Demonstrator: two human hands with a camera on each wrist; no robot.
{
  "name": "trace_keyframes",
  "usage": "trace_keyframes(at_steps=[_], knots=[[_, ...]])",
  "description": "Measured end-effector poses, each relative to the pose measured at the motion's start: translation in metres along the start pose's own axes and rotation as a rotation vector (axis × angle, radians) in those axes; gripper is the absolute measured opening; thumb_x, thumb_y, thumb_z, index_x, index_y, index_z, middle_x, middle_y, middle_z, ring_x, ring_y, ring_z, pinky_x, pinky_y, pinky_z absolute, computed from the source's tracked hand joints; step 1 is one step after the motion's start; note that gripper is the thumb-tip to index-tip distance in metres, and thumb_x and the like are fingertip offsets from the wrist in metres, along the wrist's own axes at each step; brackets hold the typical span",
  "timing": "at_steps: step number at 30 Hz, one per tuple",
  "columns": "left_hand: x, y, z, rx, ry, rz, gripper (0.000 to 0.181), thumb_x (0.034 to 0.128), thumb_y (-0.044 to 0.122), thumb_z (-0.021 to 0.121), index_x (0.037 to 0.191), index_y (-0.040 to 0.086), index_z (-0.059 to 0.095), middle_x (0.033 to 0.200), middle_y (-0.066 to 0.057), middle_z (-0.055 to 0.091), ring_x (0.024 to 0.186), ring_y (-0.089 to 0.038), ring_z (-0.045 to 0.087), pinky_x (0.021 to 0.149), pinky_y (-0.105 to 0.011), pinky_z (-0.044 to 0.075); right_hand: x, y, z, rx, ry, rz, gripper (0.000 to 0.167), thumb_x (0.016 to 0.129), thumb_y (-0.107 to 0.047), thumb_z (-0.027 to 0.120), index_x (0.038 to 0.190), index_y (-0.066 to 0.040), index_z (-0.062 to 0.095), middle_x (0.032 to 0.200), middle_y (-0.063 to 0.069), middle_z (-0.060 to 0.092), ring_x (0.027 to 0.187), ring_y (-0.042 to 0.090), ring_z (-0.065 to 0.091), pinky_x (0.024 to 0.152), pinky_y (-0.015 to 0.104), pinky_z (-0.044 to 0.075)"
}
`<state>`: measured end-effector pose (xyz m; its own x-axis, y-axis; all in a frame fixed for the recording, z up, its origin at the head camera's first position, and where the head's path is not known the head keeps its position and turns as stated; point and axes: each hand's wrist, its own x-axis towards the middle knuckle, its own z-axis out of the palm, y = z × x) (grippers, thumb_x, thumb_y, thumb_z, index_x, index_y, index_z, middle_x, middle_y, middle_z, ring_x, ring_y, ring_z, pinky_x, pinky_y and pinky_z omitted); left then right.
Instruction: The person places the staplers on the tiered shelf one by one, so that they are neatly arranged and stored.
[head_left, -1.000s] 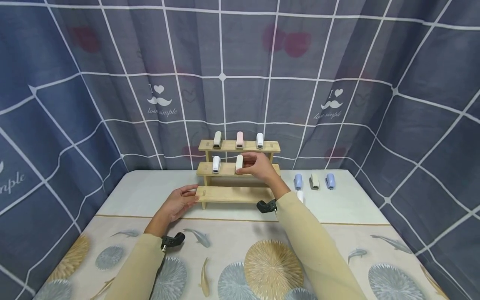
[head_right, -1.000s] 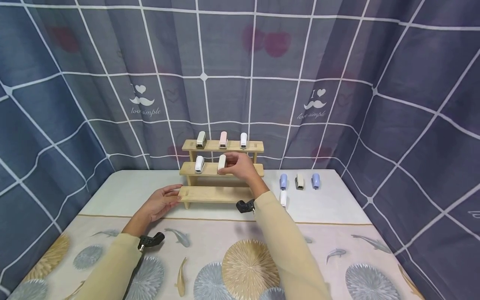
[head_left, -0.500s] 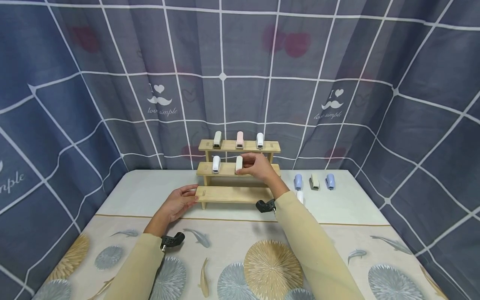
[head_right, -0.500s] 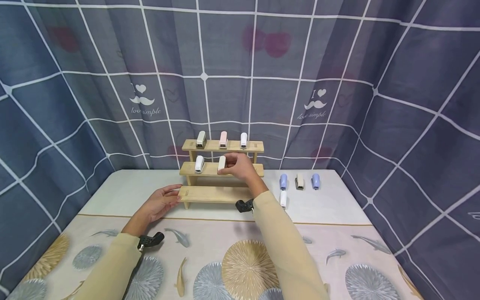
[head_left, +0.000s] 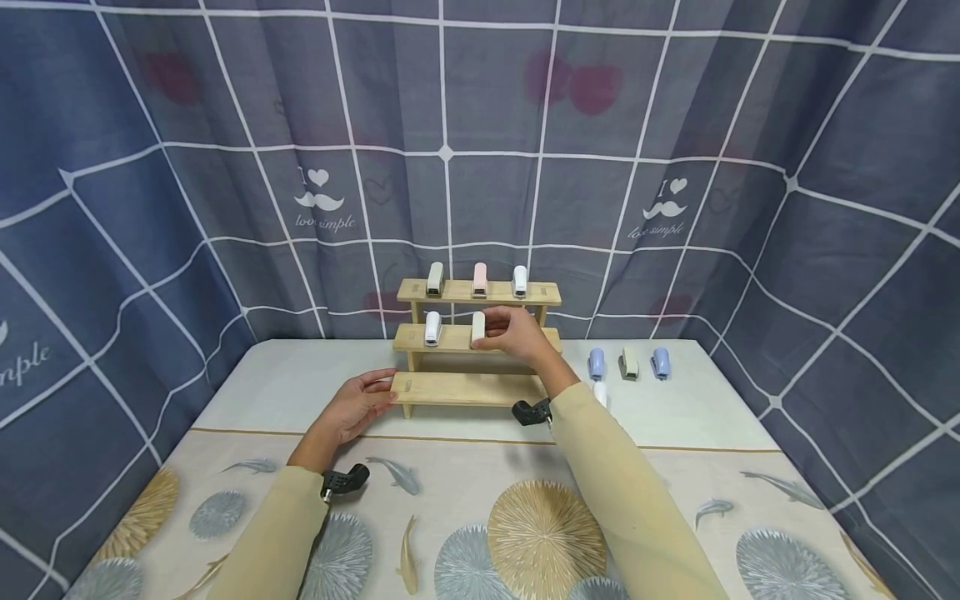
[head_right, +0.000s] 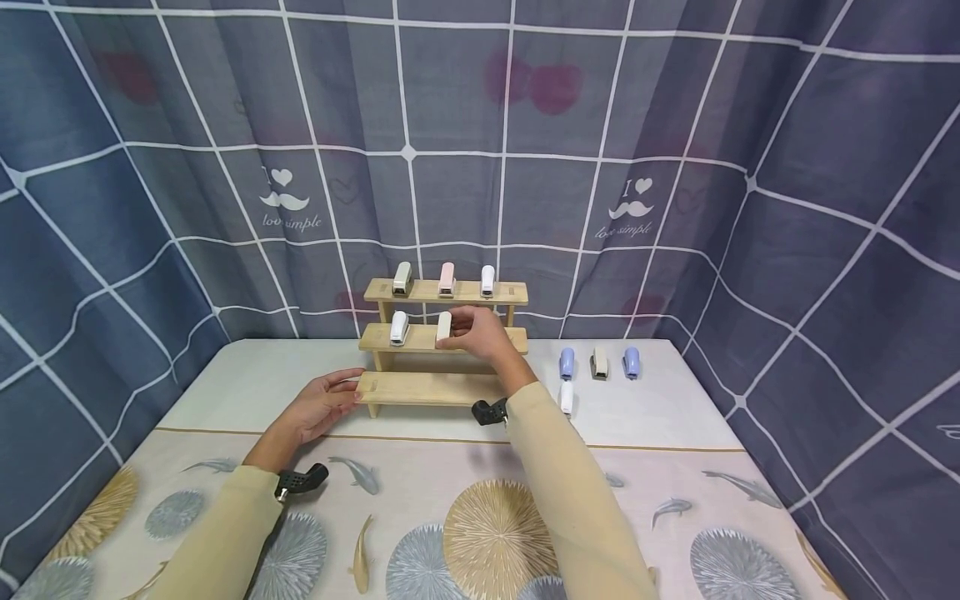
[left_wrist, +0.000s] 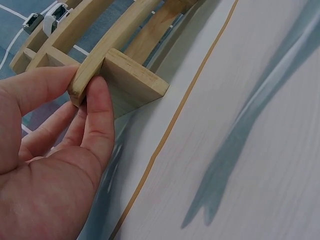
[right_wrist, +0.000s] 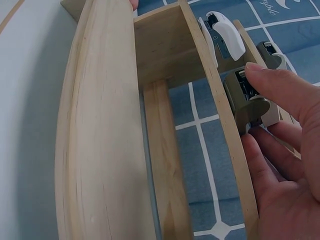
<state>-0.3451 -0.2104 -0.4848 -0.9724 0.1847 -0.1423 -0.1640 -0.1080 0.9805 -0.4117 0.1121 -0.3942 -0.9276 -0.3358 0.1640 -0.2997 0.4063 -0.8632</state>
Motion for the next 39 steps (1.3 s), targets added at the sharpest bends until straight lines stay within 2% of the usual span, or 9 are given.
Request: trace_keyframes(at_steps=[10, 18, 24, 30, 39], knots=[[-0.001, 0.000, 0.000, -0.009, 0.001, 0.004, 0.065, 0.0946, -0.011, 0.062, 0.154, -0.005, 0.037, 0.108, 0.002, 0.068, 0.092, -0.009, 0.071, 0.081, -0.020, 0.062, -0.005, 0.001, -0.001, 0.022, 0.027, 0.004, 0.068, 0.080, -0.021, 0.090, 0.139, -0.004, 0.061, 0.131, 0.013, 0.067, 0.119, 0.029, 0.066, 0.103, 0.040, 0.057], [-0.001, -0.001, -0.002, -0.012, -0.009, 0.004, 0.065, 0.0954, -0.010, 0.062, 0.154, -0.006, 0.035, 0.110, 0.000, 0.066, 0.093, -0.008, 0.070, 0.082, -0.019, 0.062, -0.018, 0.003, -0.005, 0.082, 0.073, -0.048, 0.064, 0.083, -0.021, 0.087, 0.139, -0.004, 0.061, 0.134, 0.015, 0.067, 0.121, 0.033, 0.066, 0.104, 0.042, 0.057], [0.000, -0.001, -0.001, 0.006, 0.011, -0.008, 0.064, 0.0957, -0.010, 0.061, 0.154, -0.003, 0.037, 0.111, 0.001, 0.065, 0.093, -0.009, 0.070, 0.080, -0.019, 0.062, -0.031, 0.008, -0.007, 0.144, 0.136, -0.076, 0.057, 0.085, -0.016, 0.085, 0.136, -0.001, 0.063, 0.135, 0.021, 0.065, 0.119, 0.034, 0.066, 0.101, 0.035, 0.059], [-0.001, 0.000, -0.001, 0.014, 0.014, -0.002, 0.064, 0.0952, -0.010, 0.062, 0.154, -0.004, 0.037, 0.111, 0.001, 0.065, 0.094, -0.010, 0.070, 0.080, -0.019, 0.062, -0.046, 0.015, -0.011, 0.207, 0.205, -0.111, 0.049, 0.084, -0.011, 0.085, 0.130, -0.004, 0.068, 0.132, 0.022, 0.066, 0.113, 0.034, 0.070, 0.093, 0.024, 0.061], [0.000, 0.000, 0.001, 0.015, 0.016, -0.003, 0.063, 0.0955, -0.009, 0.062, 0.154, -0.003, 0.038, 0.110, 0.001, 0.066, 0.091, -0.008, 0.069, 0.078, -0.018, 0.061, -0.070, 0.029, -0.024, 0.273, 0.250, -0.145, 0.047, 0.084, -0.009, 0.085, 0.127, 0.002, 0.067, 0.129, 0.026, 0.066, 0.116, 0.040, 0.066, 0.094, 0.023, 0.060]])
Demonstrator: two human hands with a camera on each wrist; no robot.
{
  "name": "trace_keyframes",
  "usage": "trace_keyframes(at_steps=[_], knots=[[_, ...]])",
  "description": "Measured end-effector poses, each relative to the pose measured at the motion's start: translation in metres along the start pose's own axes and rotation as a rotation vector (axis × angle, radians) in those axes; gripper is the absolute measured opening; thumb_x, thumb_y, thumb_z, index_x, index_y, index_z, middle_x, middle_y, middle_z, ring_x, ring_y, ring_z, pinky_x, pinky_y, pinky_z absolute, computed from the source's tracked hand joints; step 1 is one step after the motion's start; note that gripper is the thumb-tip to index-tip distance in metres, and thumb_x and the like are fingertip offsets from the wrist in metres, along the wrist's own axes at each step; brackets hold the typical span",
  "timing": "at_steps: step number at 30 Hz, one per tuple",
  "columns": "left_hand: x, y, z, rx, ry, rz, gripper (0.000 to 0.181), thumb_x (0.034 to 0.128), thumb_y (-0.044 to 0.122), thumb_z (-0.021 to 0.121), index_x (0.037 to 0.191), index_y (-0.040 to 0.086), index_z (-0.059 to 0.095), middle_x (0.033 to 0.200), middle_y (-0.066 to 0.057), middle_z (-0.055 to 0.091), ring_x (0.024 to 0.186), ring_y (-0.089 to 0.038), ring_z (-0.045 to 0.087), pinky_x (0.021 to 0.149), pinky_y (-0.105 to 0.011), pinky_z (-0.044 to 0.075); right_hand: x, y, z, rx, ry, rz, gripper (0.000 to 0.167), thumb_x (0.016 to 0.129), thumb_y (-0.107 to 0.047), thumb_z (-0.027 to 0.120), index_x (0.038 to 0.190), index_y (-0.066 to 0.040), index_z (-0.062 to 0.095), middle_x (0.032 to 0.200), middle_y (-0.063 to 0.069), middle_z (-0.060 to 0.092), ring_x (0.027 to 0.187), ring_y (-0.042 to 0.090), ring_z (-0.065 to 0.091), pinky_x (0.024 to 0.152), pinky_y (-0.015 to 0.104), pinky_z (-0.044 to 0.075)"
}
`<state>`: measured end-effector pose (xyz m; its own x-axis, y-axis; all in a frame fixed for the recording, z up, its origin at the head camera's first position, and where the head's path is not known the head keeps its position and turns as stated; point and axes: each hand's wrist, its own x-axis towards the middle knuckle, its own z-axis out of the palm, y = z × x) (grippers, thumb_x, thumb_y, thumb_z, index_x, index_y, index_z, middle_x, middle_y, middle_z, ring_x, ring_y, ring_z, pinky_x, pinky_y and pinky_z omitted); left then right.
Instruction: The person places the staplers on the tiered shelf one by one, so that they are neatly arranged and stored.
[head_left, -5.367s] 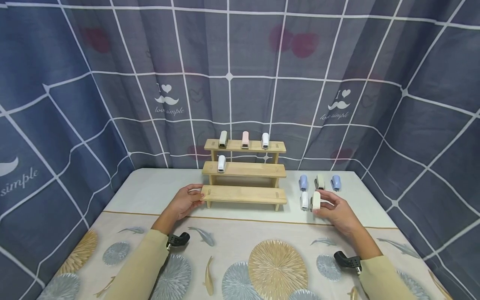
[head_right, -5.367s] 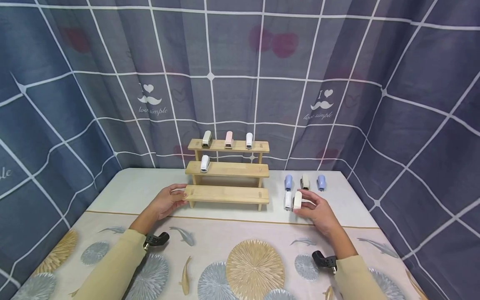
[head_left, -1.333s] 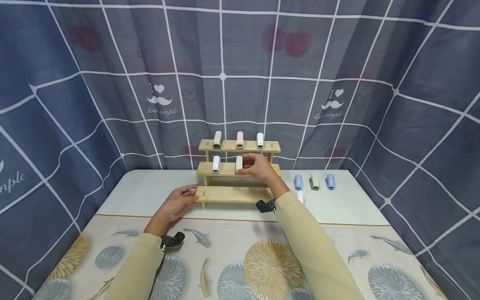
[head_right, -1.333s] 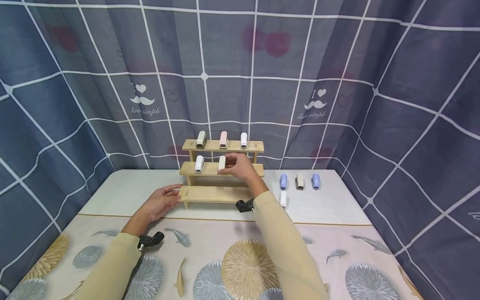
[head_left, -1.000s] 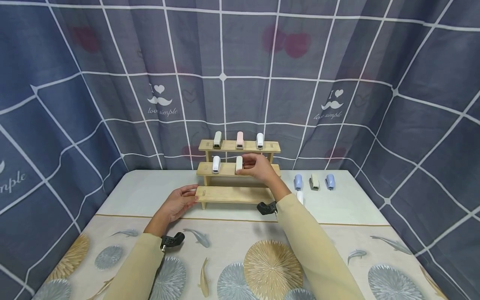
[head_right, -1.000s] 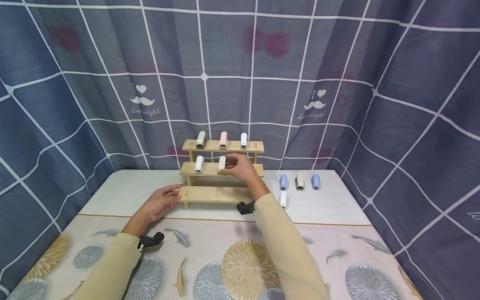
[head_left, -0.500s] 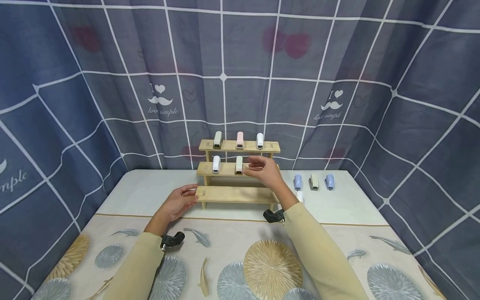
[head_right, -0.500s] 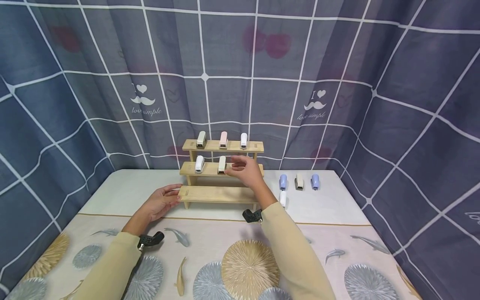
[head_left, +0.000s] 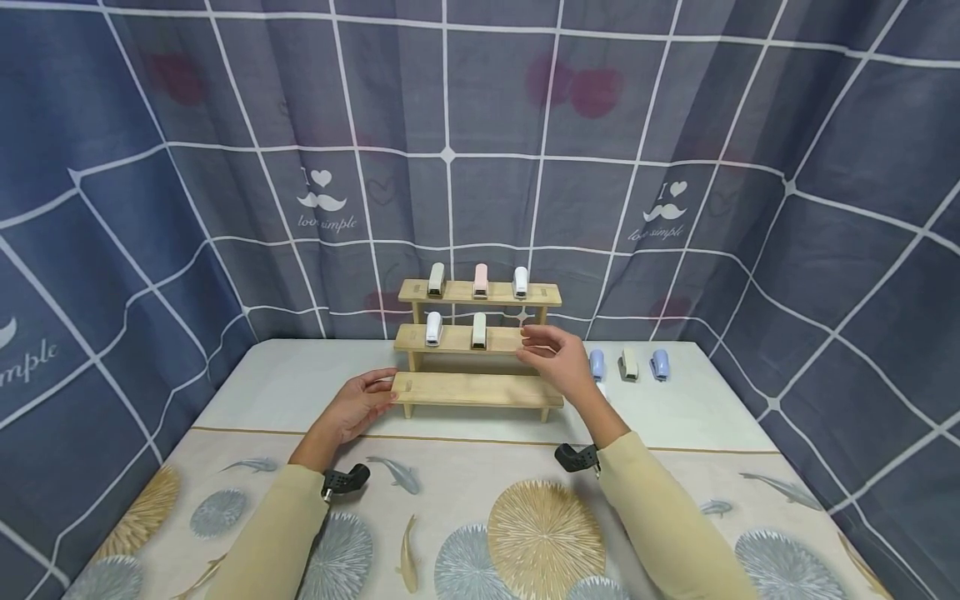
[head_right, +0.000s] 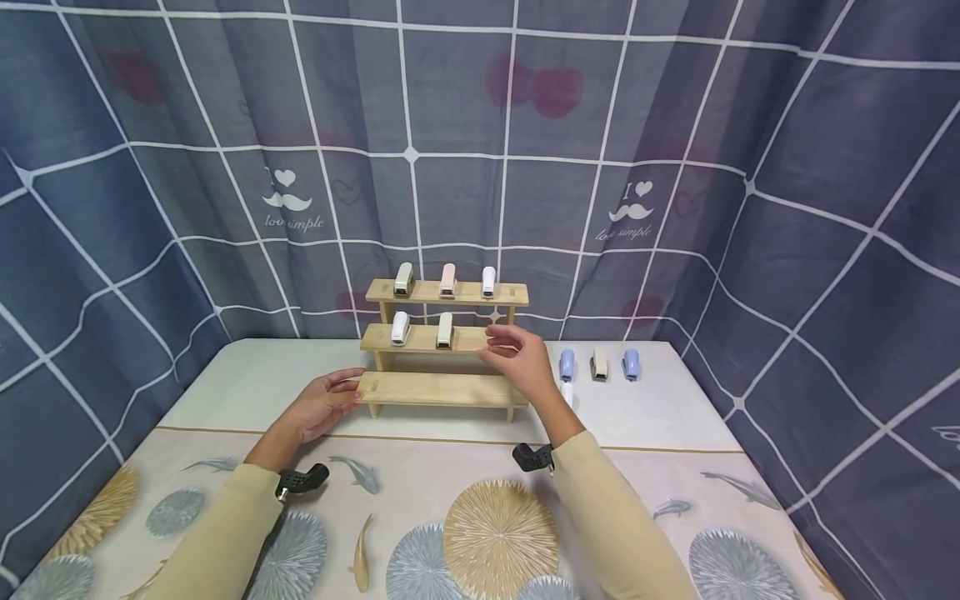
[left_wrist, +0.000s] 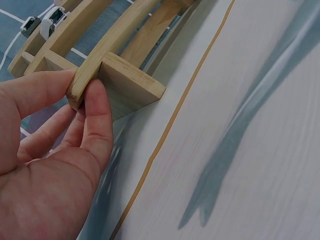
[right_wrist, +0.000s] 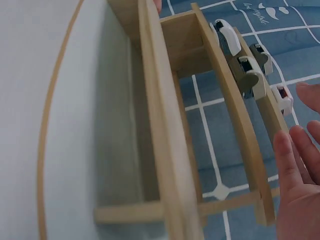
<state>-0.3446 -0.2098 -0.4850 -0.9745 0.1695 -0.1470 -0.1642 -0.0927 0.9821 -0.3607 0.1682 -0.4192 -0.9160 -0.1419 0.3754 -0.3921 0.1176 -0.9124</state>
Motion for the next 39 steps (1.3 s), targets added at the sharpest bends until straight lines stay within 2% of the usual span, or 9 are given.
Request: trace_keyframes(at_steps=[4, 11, 15, 18, 22, 27, 31, 36, 39], knots=[[0.001, -0.001, 0.000, -0.001, 0.006, 0.000, 0.064, 0.0948, -0.010, 0.063, 0.154, -0.003, 0.038, 0.110, 0.001, 0.066, 0.090, -0.007, 0.070, 0.078, -0.018, 0.062, -0.009, 0.005, -0.011, -0.026, 0.026, -0.018, 0.045, 0.085, -0.012, 0.085, 0.126, 0.000, 0.069, 0.127, 0.025, 0.068, 0.116, 0.041, 0.066, 0.094, 0.023, 0.060], [0.002, -0.001, 0.000, -0.012, 0.010, -0.012, 0.063, 0.0950, -0.010, 0.062, 0.153, -0.002, 0.039, 0.110, 0.002, 0.066, 0.091, -0.008, 0.069, 0.078, -0.018, 0.062, -0.026, 0.011, -0.029, -0.074, 0.099, 0.000, 0.039, 0.087, -0.007, 0.081, 0.123, 0.003, 0.070, 0.126, 0.024, 0.068, 0.109, 0.021, 0.070, 0.091, 0.017, 0.059], [0.001, -0.001, -0.001, -0.009, 0.005, -0.013, 0.064, 0.0953, -0.009, 0.063, 0.154, -0.001, 0.038, 0.112, 0.001, 0.064, 0.093, -0.008, 0.069, 0.080, -0.018, 0.061, -0.034, 0.016, -0.040, -0.102, 0.140, 0.004, 0.038, 0.089, -0.002, 0.078, 0.124, 0.008, 0.068, 0.127, 0.028, 0.066, 0.113, 0.034, 0.068, 0.091, 0.018, 0.059], [0.000, 0.000, -0.001, -0.006, 0.000, -0.007, 0.064, 0.0960, -0.009, 0.062, 0.154, -0.002, 0.037, 0.113, 0.001, 0.064, 0.094, -0.009, 0.069, 0.080, -0.018, 0.061, -0.039, 0.023, -0.051, -0.137, 0.156, -0.002, 0.037, 0.089, -0.007, 0.080, 0.123, 0.005, 0.069, 0.126, 0.027, 0.068, 0.116, 0.040, 0.066, 0.091, 0.017, 0.059], [0.001, 0.000, 0.001, 0.000, -0.001, -0.004, 0.063, 0.0962, -0.009, 0.061, 0.154, -0.003, 0.037, 0.113, 0.001, 0.064, 0.093, -0.008, 0.069, 0.080, -0.018, 0.061, -0.046, 0.032, -0.065, -0.181, 0.179, 0.005, 0.037, 0.088, -0.015, 0.082, 0.121, -0.001, 0.072, 0.124, 0.022, 0.070, 0.110, 0.026, 0.071, 0.088, 0.013, 0.058], [0.001, 0.000, 0.001, -0.003, -0.006, 0.003, 0.063, 0.0961, -0.009, 0.062, 0.154, -0.004, 0.036, 0.113, 0.000, 0.065, 0.093, -0.008, 0.069, 0.080, -0.018, 0.061, -0.051, 0.041, -0.081, -0.166, 0.221, 0.005, 0.036, 0.086, -0.011, 0.084, 0.117, 0.002, 0.072, 0.121, 0.026, 0.069, 0.096, 0.005, 0.072, 0.083, 0.013, 0.060], [0.000, 0.000, 0.001, 0.002, -0.011, 0.006, 0.063, 0.0964, -0.009, 0.061, 0.154, -0.004, 0.036, 0.113, -0.001, 0.063, 0.094, -0.008, 0.069, 0.081, -0.018, 0.061, -0.053, 0.046, -0.092, -0.203, 0.237, 0.024, 0.036, 0.086, -0.012, 0.084, 0.117, 0.002, 0.072, 0.122, 0.025, 0.070, 0.098, 0.011, 0.072, 0.081, 0.012, 0.059], [0.000, 0.000, 0.000, -0.004, -0.008, 0.007, 0.062, 0.0964, -0.010, 0.060, 0.154, -0.004, 0.036, 0.112, 0.000, 0.063, 0.093, -0.008, 0.069, 0.082, -0.018, 0.061, -0.053, 0.051, -0.103, -0.284, 0.210, 0.092, 0.040, 0.088, -0.019, 0.083, 0.122, 0.000, 0.071, 0.126, 0.022, 0.070, 0.111, 0.032, 0.070, 0.084, 0.005, 0.053], [0.000, -0.001, -0.001, -0.018, -0.019, 0.014, 0.063, 0.0963, -0.010, 0.060, 0.154, -0.006, 0.034, 0.112, 0.000, 0.064, 0.093, -0.008, 0.069, 0.081, -0.017, 0.061, -0.056, 0.043, -0.104, -0.309, 0.167, 0.134, 0.042, 0.091, -0.016, 0.080, 0.125, 0.004, 0.068, 0.129, 0.027, 0.067, 0.117, 0.043, 0.066, 0.083, 0.002, 0.049]])
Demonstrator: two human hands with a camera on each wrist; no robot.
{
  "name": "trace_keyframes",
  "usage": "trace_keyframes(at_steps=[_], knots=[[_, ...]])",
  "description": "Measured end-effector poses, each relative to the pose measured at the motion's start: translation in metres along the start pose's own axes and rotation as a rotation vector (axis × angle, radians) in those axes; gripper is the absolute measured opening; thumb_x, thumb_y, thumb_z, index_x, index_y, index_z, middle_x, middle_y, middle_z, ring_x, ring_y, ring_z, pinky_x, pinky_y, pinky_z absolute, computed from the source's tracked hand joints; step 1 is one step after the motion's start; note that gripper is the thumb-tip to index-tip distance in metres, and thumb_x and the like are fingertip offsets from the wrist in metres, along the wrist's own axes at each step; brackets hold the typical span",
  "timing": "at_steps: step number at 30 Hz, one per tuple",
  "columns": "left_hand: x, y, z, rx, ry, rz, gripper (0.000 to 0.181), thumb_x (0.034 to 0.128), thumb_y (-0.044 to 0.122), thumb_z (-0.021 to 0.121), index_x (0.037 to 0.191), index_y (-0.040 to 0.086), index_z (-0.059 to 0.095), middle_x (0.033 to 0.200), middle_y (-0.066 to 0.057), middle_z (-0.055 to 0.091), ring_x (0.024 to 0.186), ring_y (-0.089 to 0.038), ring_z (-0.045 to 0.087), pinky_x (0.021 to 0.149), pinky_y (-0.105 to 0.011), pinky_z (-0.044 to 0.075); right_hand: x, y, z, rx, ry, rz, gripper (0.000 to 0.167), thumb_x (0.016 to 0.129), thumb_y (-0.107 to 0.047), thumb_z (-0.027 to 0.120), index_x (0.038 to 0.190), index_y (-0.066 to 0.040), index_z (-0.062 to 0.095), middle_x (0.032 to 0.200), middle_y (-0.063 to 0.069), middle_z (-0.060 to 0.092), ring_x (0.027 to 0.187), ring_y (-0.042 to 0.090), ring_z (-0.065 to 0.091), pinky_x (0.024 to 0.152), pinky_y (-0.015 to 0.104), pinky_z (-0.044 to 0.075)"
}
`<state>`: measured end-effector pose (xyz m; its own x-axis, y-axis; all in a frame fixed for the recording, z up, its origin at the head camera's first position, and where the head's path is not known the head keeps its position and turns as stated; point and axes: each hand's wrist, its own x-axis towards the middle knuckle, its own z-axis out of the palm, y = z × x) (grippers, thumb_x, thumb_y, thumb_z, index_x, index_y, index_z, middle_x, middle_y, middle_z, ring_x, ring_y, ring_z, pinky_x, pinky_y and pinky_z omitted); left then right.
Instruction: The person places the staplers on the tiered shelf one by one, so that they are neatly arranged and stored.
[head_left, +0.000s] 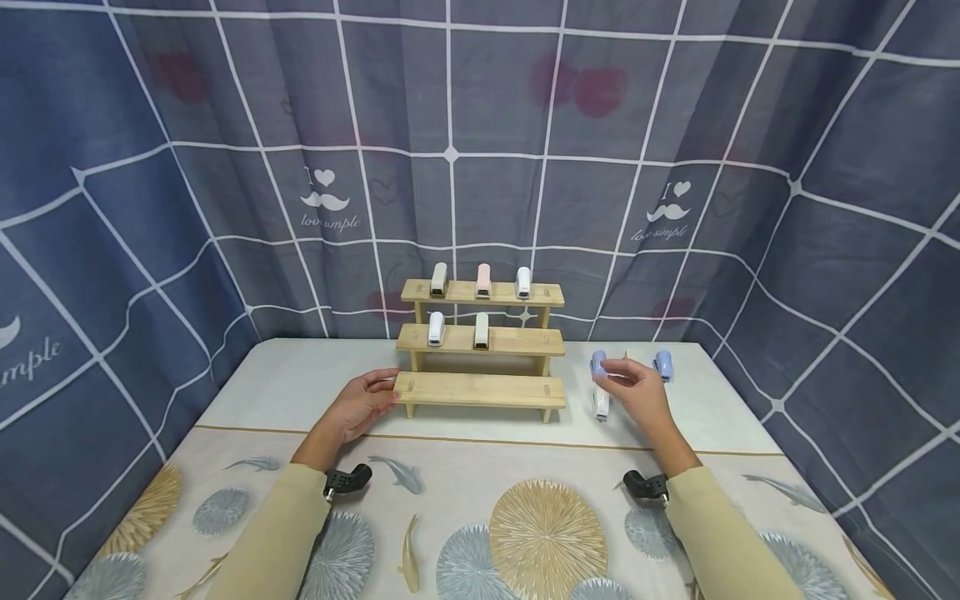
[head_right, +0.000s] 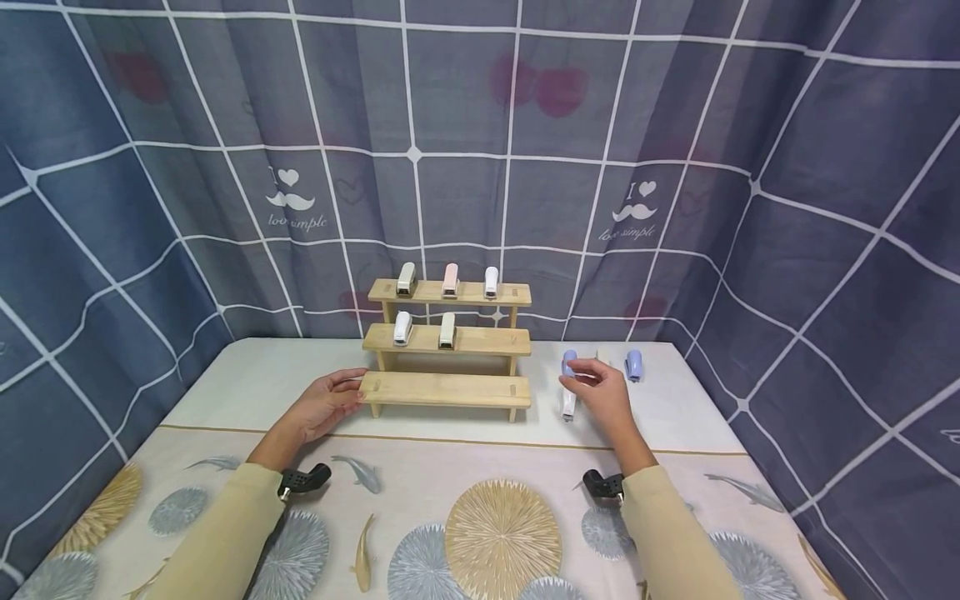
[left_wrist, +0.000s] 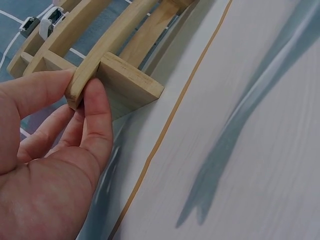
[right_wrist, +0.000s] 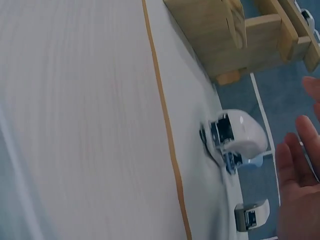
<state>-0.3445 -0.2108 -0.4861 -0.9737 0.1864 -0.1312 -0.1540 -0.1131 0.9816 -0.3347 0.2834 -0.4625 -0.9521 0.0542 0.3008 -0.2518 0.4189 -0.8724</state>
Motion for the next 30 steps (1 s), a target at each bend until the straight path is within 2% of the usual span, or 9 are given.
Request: trace_keyframes(at_steps=[1, 4, 7, 11, 13, 18, 24, 30], knots=[[0.000, 0.000, 0.000, -0.004, -0.002, 0.002, 0.063, 0.0962, -0.010, 0.060, 0.154, -0.006, 0.034, 0.112, 0.000, 0.064, 0.093, -0.008, 0.069, 0.081, -0.017, 0.061, 0.000, 0.003, -0.002, -0.014, -0.013, 0.010, 0.042, 0.090, -0.016, 0.080, 0.126, 0.004, 0.068, 0.129, 0.027, 0.067, 0.118, 0.045, 0.065, 0.086, 0.005, 0.052], [0.000, 0.000, 0.000, -0.013, -0.010, 0.004, 0.064, 0.0958, -0.010, 0.061, 0.154, -0.007, 0.034, 0.113, -0.001, 0.064, 0.093, -0.008, 0.069, 0.080, -0.017, 0.061, 0.002, 0.011, -0.006, -0.045, -0.070, 0.028, 0.045, 0.088, -0.013, 0.081, 0.128, 0.004, 0.067, 0.131, 0.027, 0.065, 0.120, 0.047, 0.064, 0.097, 0.025, 0.059], [0.000, 0.000, 0.000, -0.013, -0.009, 0.001, 0.064, 0.0959, -0.010, 0.061, 0.154, -0.007, 0.034, 0.113, -0.001, 0.064, 0.093, -0.008, 0.068, 0.080, -0.017, 0.061, 0.008, 0.030, -0.009, -0.067, -0.139, 0.025, 0.052, 0.085, -0.015, 0.085, 0.130, 0.001, 0.066, 0.134, 0.025, 0.064, 0.122, 0.045, 0.064, 0.103, 0.044, 0.057], [0.000, 0.000, 0.000, -0.016, -0.006, 0.000, 0.064, 0.0961, -0.010, 0.061, 0.154, -0.006, 0.034, 0.114, -0.001, 0.064, 0.093, -0.008, 0.068, 0.081, -0.017, 0.061, 0.009, 0.032, -0.012, -0.077, -0.235, 0.049, 0.059, 0.083, -0.013, 0.086, 0.135, 0.002, 0.062, 0.140, 0.027, 0.059, 0.124, 0.047, 0.062, 0.100, 0.041, 0.059], [0.000, 0.000, 0.000, -0.014, -0.003, -0.002, 0.064, 0.0959, -0.010, 0.062, 0.154, -0.006, 0.035, 0.114, -0.001, 0.064, 0.093, -0.008, 0.069, 0.081, -0.017, 0.061, 0.009, 0.033, -0.012, -0.079, -0.255, 0.074, 0.061, 0.082, -0.013, 0.087, 0.136, 0.001, 0.061, 0.141, 0.027, 0.058, 0.126, 0.047, 0.061, 0.100, 0.041, 0.060], [0.001, -0.001, 0.000, -0.004, 0.009, -0.012, 0.065, 0.0951, -0.010, 0.063, 0.154, -0.005, 0.036, 0.115, -0.001, 0.064, 0.094, -0.008, 0.069, 0.081, -0.018, 0.061, 0.009, 0.037, -0.012, -0.101, -0.265, 0.103, 0.065, 0.079, -0.013, 0.089, 0.137, -0.001, 0.061, 0.141, 0.025, 0.060, 0.127, 0.042, 0.061, 0.102, 0.040, 0.059], [0.001, 0.000, -0.001, 0.018, 0.023, -0.022, 0.063, 0.0951, -0.009, 0.062, 0.153, -0.003, 0.038, 0.114, 0.000, 0.064, 0.094, -0.010, 0.069, 0.080, -0.018, 0.061, 0.009, 0.039, -0.013, -0.085, -0.274, 0.086, 0.066, 0.078, -0.012, 0.090, 0.136, 0.002, 0.061, 0.139, 0.027, 0.061, 0.123, 0.040, 0.063, 0.099, 0.035, 0.059], [0.001, -0.001, 0.000, 0.008, 0.006, -0.009, 0.063, 0.0953, -0.009, 0.063, 0.153, -0.004, 0.038, 0.113, 0.001, 0.065, 0.094, -0.009, 0.069, 0.080, -0.018, 0.061, 0.008, 0.040, -0.013, -0.064, -0.333, 0.099, 0.071, 0.078, -0.011, 0.089, 0.139, 0.004, 0.057, 0.143, 0.029, 0.057, 0.128, 0.044, 0.060, 0.106, 0.042, 0.055]])
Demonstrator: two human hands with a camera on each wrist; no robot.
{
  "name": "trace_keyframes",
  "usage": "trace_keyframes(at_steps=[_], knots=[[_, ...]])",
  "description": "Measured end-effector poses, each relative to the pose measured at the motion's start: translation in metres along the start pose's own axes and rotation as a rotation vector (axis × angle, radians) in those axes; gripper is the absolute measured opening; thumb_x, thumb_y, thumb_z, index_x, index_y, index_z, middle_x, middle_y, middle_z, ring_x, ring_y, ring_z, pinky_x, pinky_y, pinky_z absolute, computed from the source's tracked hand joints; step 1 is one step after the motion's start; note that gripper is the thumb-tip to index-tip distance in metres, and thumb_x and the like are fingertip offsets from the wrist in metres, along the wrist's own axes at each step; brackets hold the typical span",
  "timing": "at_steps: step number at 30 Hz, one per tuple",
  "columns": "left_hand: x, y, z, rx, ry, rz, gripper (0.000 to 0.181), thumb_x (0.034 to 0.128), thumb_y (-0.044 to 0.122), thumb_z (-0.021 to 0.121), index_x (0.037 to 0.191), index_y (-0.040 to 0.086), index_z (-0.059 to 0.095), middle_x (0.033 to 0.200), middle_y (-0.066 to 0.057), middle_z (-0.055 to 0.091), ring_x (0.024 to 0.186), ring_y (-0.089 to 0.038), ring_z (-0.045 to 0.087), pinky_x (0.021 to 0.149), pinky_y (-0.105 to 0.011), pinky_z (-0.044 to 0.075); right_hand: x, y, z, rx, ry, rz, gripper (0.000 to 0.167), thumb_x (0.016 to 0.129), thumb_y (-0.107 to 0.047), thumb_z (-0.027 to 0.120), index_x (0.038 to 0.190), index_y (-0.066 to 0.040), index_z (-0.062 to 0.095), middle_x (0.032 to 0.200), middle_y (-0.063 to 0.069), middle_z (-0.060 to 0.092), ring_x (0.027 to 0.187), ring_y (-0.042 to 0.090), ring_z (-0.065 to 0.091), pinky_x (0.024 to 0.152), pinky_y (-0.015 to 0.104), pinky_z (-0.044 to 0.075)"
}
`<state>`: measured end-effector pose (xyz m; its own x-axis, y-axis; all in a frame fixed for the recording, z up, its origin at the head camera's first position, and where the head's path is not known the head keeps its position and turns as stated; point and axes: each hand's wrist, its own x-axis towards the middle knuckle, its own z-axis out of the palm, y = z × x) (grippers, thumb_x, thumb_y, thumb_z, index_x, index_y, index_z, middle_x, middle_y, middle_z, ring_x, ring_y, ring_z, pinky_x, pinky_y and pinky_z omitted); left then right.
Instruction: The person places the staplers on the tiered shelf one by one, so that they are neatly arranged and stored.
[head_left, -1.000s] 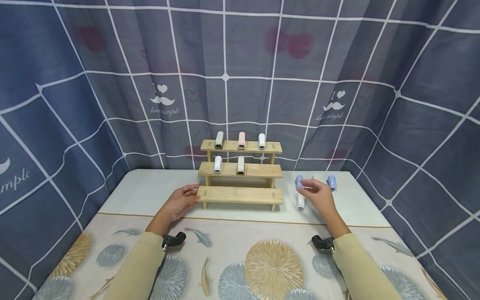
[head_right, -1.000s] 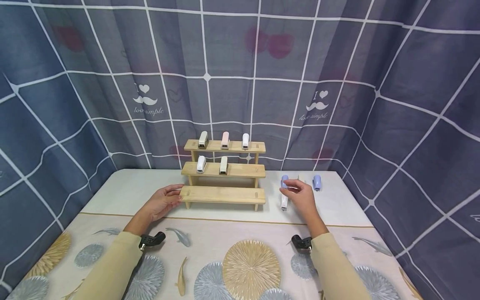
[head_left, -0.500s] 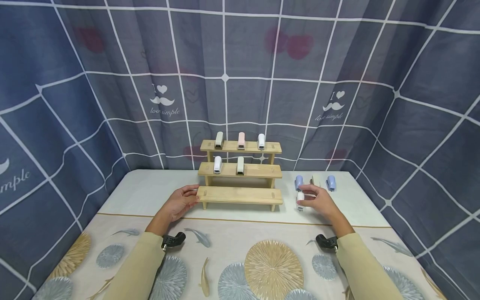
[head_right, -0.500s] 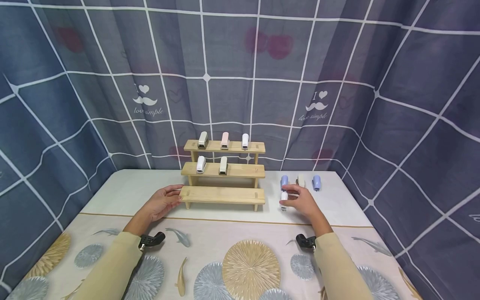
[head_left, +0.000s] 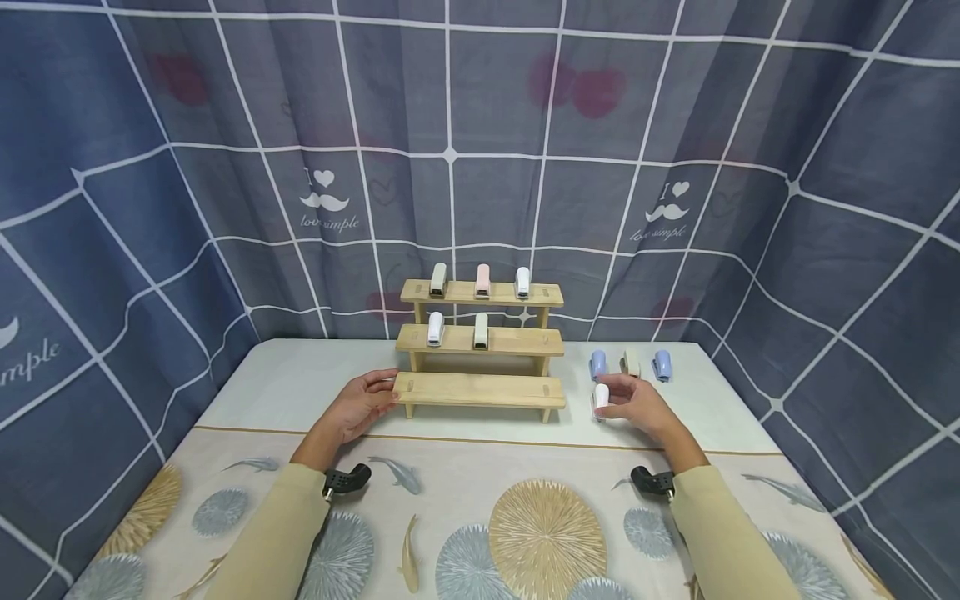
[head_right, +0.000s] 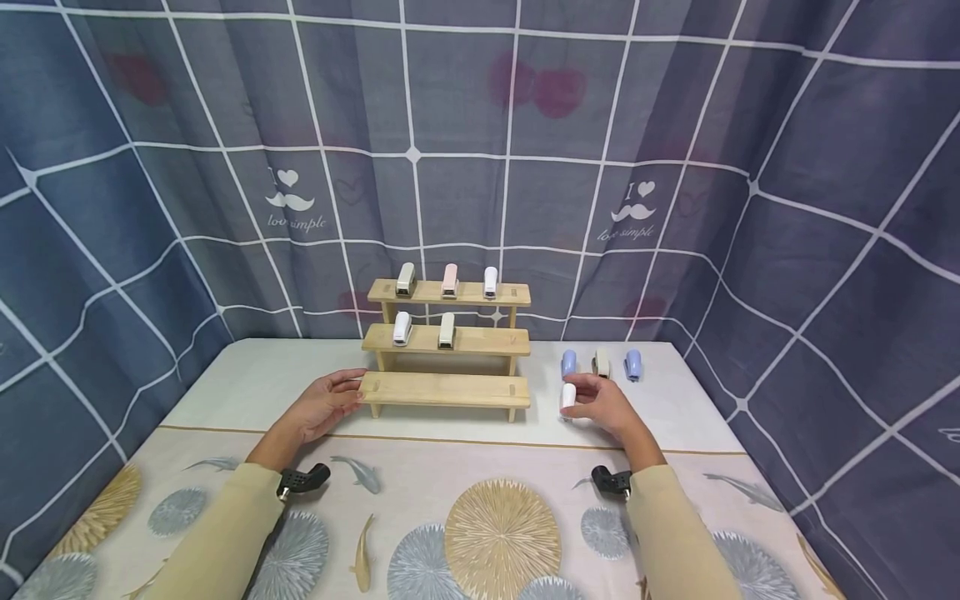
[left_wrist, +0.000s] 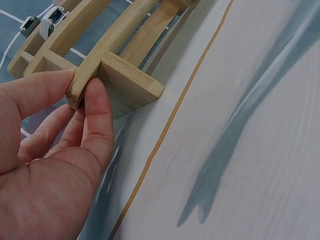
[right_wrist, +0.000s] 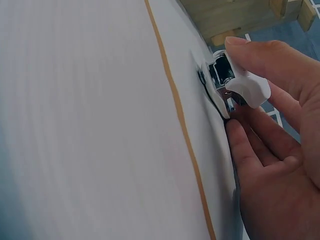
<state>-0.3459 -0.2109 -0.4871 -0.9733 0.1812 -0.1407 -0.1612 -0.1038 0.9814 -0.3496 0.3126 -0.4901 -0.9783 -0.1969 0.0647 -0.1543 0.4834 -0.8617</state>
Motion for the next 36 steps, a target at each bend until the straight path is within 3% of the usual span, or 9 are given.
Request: trace_keyframes(at_steps=[6, 13, 36], knots=[[-0.0007, -0.0003, -0.0007, -0.005, -0.015, 0.010, 0.064, 0.0959, -0.010, 0.061, 0.154, -0.006, 0.034, 0.112, 0.001, 0.065, 0.092, -0.007, 0.069, 0.079, -0.017, 0.061, -0.0016, 0.0012, -0.0015, 0.036, -0.027, 0.047, 0.074, 0.078, -0.011, 0.089, 0.142, 0.004, 0.055, 0.147, 0.028, 0.054, 0.135, 0.045, 0.054, 0.112, 0.047, 0.049], [-0.0010, 0.0006, -0.0014, -0.015, -0.017, 0.015, 0.065, 0.0957, -0.011, 0.061, 0.154, -0.007, 0.034, 0.111, 0.001, 0.065, 0.092, -0.008, 0.068, 0.079, -0.017, 0.061, -0.0010, 0.0009, -0.0017, 0.052, -0.021, 0.068, 0.074, 0.078, -0.011, 0.090, 0.142, 0.003, 0.055, 0.149, 0.026, 0.052, 0.138, 0.043, 0.052, 0.114, 0.043, 0.048], [-0.0019, 0.0003, -0.0005, 0.001, -0.010, 0.017, 0.063, 0.0960, -0.010, 0.061, 0.154, -0.007, 0.035, 0.111, 0.002, 0.066, 0.093, -0.007, 0.069, 0.080, -0.017, 0.061, -0.0024, -0.0010, -0.0001, 0.090, -0.039, 0.069, 0.075, 0.078, -0.006, 0.088, 0.142, 0.007, 0.050, 0.149, 0.030, 0.049, 0.140, 0.045, 0.048, 0.118, 0.045, 0.043]])
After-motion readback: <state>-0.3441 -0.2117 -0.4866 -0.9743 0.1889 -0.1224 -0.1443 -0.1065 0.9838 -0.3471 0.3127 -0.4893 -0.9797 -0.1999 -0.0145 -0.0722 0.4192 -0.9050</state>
